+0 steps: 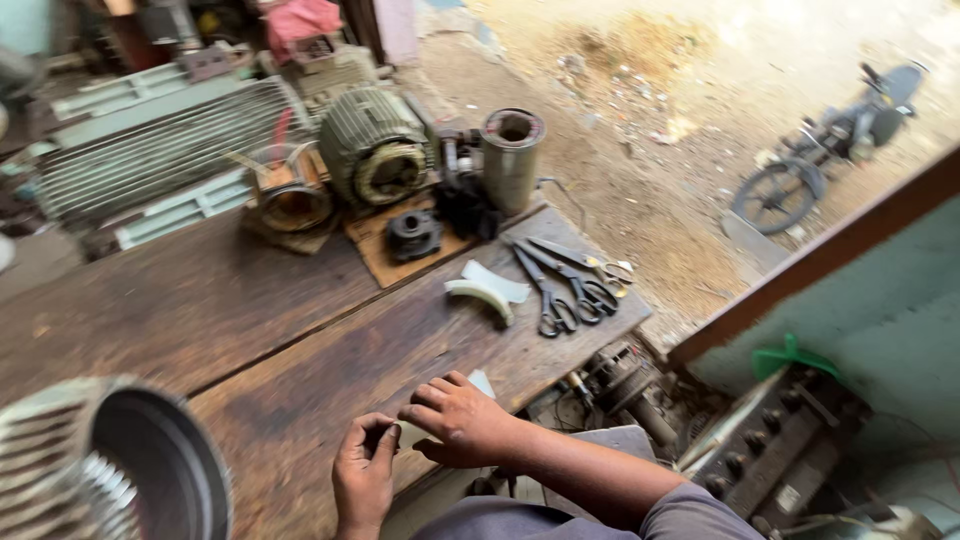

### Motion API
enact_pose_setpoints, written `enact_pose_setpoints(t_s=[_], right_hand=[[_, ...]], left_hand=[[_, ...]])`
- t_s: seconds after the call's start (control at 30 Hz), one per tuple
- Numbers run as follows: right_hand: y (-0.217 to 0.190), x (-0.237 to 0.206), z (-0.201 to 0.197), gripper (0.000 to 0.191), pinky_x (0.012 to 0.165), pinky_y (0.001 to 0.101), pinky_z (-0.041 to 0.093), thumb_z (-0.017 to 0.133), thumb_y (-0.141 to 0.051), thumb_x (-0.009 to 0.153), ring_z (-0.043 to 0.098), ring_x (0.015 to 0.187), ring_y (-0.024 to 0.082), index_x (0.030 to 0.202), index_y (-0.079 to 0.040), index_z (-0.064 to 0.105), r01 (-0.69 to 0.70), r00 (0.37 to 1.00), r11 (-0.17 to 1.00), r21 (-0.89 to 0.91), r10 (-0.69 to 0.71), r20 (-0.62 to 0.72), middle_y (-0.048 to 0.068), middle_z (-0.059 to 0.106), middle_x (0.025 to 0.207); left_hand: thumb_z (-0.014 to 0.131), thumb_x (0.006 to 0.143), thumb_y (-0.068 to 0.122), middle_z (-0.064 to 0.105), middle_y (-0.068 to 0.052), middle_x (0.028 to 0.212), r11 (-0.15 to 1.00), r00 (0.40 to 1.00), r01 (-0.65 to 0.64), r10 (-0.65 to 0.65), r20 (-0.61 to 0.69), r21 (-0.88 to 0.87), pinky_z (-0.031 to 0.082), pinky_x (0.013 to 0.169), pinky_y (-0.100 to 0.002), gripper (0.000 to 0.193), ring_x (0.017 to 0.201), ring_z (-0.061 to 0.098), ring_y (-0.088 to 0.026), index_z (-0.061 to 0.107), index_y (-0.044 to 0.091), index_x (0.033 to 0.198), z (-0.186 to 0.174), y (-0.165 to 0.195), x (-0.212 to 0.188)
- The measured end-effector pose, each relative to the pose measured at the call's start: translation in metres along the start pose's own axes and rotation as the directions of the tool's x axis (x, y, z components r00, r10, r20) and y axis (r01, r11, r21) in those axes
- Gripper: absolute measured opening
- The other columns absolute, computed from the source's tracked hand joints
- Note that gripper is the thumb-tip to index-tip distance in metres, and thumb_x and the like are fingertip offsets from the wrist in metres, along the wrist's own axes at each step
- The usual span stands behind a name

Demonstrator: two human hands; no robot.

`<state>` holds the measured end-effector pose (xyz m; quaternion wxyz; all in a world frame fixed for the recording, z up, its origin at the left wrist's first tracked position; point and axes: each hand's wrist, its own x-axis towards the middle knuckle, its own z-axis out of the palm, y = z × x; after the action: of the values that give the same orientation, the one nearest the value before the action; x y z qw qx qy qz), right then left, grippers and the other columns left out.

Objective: The person brushes the surface of an electric motor housing with a paint brush, then tears and shapes small white paper strips by hand and presses them into the slots of the motor stator inside the housing, working around the housing on the wooden workbench.

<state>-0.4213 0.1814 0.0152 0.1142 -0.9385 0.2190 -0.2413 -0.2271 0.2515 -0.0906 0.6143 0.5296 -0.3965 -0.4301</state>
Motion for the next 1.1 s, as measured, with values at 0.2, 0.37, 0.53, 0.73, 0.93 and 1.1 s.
enact_pose_setpoints(t_s=[0.2,0.37,0.53,0.73,0.93,1.1], right_hand=[[-0.058,0.019,0.025,0.049,0.088,0.0433,0.044,0.082,-0.027,0.078,0.061,0.105,0.029,0.120,-0.012,0.063,0.038,0.999,0.996,0.087,-0.038,0.005,0.008,0.062,0.109],[-0.104,0.027,0.043,0.050,0.087,0.0429,0.044,0.081,-0.025,0.076,0.062,0.104,0.028,0.121,-0.011,0.063,0.108,0.994,0.993,0.048,-0.109,0.020,0.008,0.063,0.108],[-0.137,0.034,0.056,0.053,0.088,0.0446,0.044,0.080,-0.024,0.073,0.060,0.101,0.031,0.122,-0.010,0.063,0.164,0.986,0.986,-0.018,-0.163,0.043,0.010,0.063,0.106],[-0.161,0.040,0.067,0.051,0.088,0.0456,0.044,0.079,-0.025,0.076,0.061,0.101,0.030,0.121,-0.009,0.063,0.207,0.978,0.977,-0.045,-0.205,0.046,0.010,0.064,0.106],[-0.169,0.047,0.077,0.050,0.087,0.0460,0.045,0.080,-0.027,0.074,0.062,0.100,0.030,0.118,-0.010,0.064,0.205,0.978,0.977,-0.050,-0.202,0.056,0.009,0.065,0.106],[-0.167,0.051,0.084,0.048,0.089,0.0462,0.045,0.080,-0.025,0.077,0.063,0.101,0.029,0.119,-0.010,0.063,0.244,0.969,0.968,-0.059,-0.241,0.056,0.008,0.065,0.107]], left_hand=[[0.067,0.095,0.002,0.062,0.000,0.083,0.998,1.000,-0.011,0.012,-0.020,0.061,0.049,0.067,-0.024,0.010,0.075,0.058,-0.008,0.064,0.003,0.104,-0.058,0.008,-0.039],[0.067,0.095,0.001,0.063,0.000,0.085,0.999,0.999,-0.017,0.019,-0.041,0.041,0.050,0.067,-0.024,0.011,0.076,0.059,-0.007,0.062,0.004,0.104,-0.098,0.000,-0.070],[0.067,0.095,0.002,0.062,0.000,0.083,0.999,0.998,-0.001,0.003,-0.068,0.035,0.050,0.064,-0.025,0.010,0.072,0.059,-0.009,0.062,0.004,0.103,-0.123,-0.011,-0.092],[0.066,0.095,-0.001,0.061,0.000,0.083,0.996,0.996,-0.057,0.052,-0.068,-0.072,0.051,0.064,-0.026,0.009,0.073,0.060,-0.008,0.060,0.004,0.100,-0.139,-0.016,-0.105],[0.067,0.091,-0.004,0.066,-0.002,0.086,0.987,0.990,0.012,-0.035,-0.136,-0.163,0.054,0.066,-0.026,0.012,0.075,0.063,-0.009,0.062,0.004,0.100,-0.146,-0.007,-0.112],[0.067,0.090,-0.005,0.065,-0.002,0.087,0.973,0.978,0.073,-0.113,-0.176,-0.218,0.053,0.064,-0.027,0.013,0.073,0.063,-0.010,0.062,0.004,0.099,-0.147,0.000,-0.114]])
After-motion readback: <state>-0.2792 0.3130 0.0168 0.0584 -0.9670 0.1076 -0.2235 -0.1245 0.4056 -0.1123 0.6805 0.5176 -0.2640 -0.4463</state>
